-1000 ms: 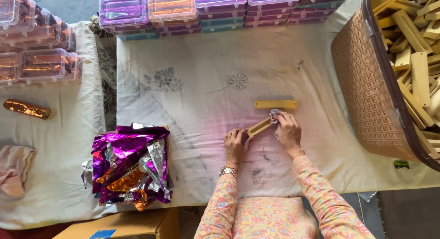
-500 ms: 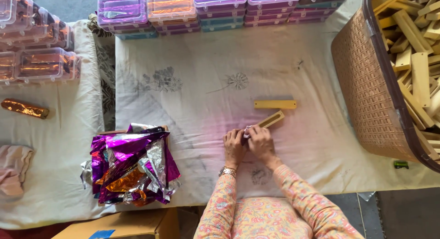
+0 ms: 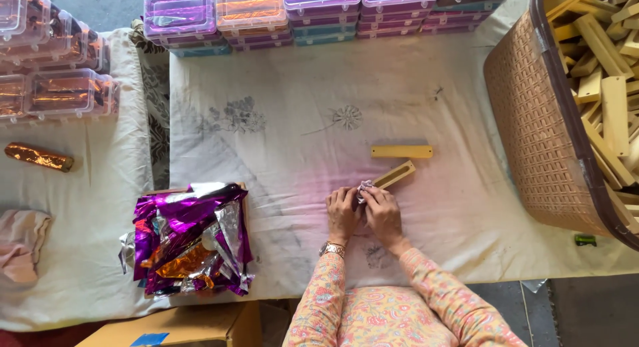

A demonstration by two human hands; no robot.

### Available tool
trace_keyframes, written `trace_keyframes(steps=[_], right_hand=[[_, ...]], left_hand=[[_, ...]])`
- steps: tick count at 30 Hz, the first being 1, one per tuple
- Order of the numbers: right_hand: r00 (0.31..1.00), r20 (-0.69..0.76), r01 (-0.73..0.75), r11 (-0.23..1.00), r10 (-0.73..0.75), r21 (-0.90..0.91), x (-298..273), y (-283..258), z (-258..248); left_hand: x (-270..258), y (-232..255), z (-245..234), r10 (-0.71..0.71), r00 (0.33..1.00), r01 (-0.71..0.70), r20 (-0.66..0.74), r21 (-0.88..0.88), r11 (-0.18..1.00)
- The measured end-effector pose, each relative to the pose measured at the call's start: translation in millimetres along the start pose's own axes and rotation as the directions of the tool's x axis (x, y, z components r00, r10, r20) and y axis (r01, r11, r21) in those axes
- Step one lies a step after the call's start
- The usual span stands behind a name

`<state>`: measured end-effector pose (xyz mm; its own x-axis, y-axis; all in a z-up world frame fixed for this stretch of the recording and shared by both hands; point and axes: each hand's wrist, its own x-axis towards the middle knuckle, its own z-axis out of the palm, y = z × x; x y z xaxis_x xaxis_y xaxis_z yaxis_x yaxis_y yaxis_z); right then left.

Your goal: Cleaning and polishing wooden blocks or handles with a cloth and sanding tool.

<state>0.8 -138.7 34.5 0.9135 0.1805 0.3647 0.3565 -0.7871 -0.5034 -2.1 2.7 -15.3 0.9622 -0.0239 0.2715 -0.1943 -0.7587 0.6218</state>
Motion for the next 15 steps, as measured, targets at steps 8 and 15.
trace_keyframes(steps=[8, 15], right_hand=[[0.998, 0.058, 0.032, 0.99, -0.024, -0.137, 8, 70, -21], [0.998, 0.055, -0.01, 0.983, 0.02, -0.181, 9, 5, -1]], left_hand=[[5, 9, -7, 0.009, 0.998, -0.011, -0.057, -0.039, 0.999], [5, 8, -7, 0.01, 0.999, -0.011, -0.042, -0.04, 0.999]])
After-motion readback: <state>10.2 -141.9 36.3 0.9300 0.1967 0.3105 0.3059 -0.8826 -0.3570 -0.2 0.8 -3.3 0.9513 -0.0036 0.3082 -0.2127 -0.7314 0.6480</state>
